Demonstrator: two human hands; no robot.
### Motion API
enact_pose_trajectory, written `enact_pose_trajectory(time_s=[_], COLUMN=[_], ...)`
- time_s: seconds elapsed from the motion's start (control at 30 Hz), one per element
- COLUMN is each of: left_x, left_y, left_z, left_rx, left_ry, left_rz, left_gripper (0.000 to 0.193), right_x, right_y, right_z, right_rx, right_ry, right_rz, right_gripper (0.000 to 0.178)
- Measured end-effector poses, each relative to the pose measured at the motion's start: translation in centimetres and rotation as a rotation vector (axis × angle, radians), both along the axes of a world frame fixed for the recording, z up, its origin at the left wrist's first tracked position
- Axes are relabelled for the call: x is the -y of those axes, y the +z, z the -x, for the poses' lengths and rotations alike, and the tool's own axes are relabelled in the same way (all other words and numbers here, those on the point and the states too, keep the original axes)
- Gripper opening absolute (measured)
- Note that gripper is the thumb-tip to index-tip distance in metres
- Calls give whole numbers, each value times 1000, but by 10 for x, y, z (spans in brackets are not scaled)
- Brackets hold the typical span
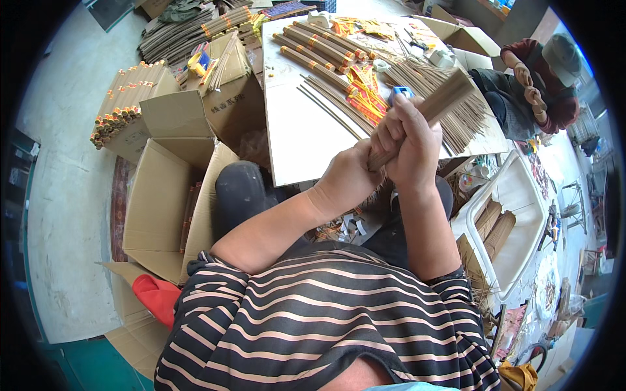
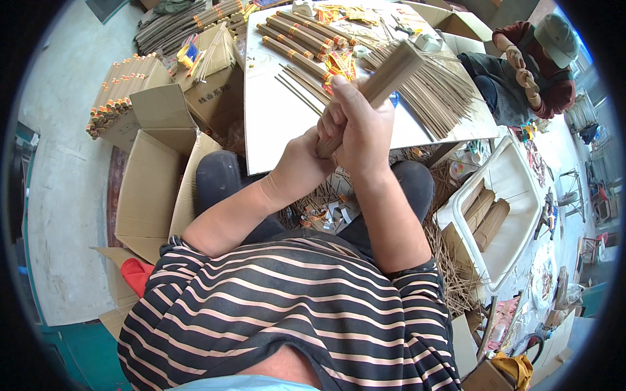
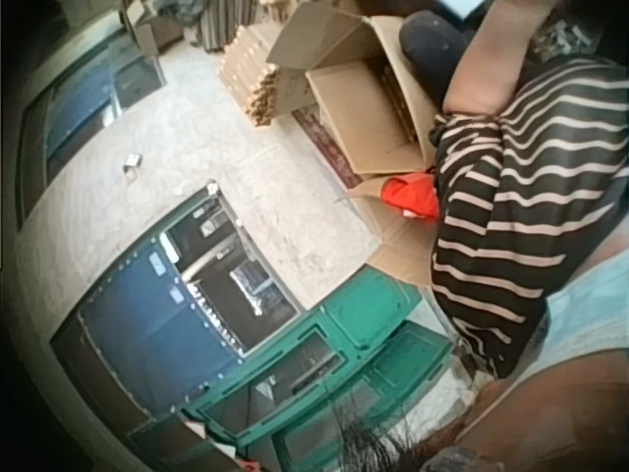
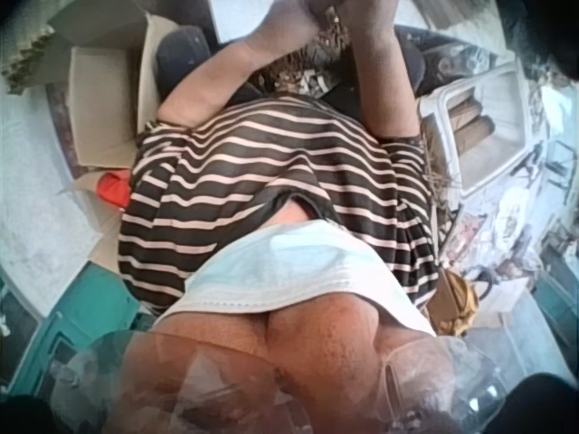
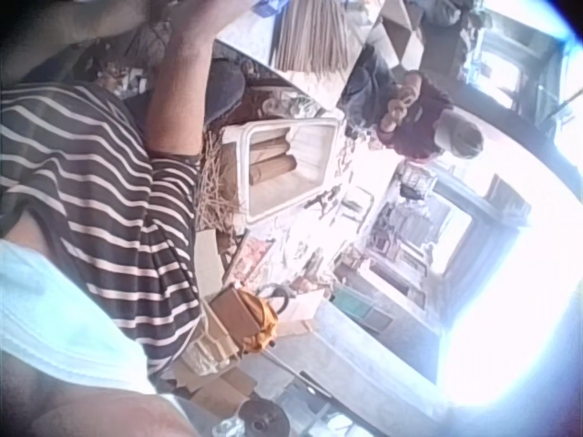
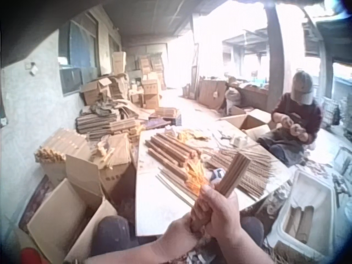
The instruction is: The person gathers thin wooden sticks into bundles, aligns them, and wraps a small red and yellow paper label around the middle to secure them. Finished bundles are placed on the table.
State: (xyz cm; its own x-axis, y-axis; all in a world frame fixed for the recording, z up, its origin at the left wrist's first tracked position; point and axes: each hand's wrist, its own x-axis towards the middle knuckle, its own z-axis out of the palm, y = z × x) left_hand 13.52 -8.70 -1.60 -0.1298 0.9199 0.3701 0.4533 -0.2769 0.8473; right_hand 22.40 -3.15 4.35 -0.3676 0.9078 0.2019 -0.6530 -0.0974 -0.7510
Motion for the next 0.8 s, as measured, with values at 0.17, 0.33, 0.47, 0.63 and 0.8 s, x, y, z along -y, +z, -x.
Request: enact_pose_trajectory(time_s=[0.17, 0.33, 0.47, 0.63, 0.8], left_x=[4, 3, 6, 1, -18], left_y=[23, 3, -6, -14, -28], left_z=[8, 14, 17, 32, 62], left_rx=[116, 4, 44, 103, 605], left_ry=[-159, -51, -56, -70, -64], left_rz=[325, 301, 310, 401, 418], left_gripper=[29, 29, 26, 24, 11], right_x=[-9, -4, -8, -62, -144], right_y=[-6, -16, -19, 9, 17], right_z=[0, 6, 12, 8, 8], right_rx=[-52, -15, -35, -18, 114], right_ry=[179, 100, 129, 35, -310], right_rz=[-51, 15, 66, -92, -379], right_gripper=[23, 19, 24, 23, 21])
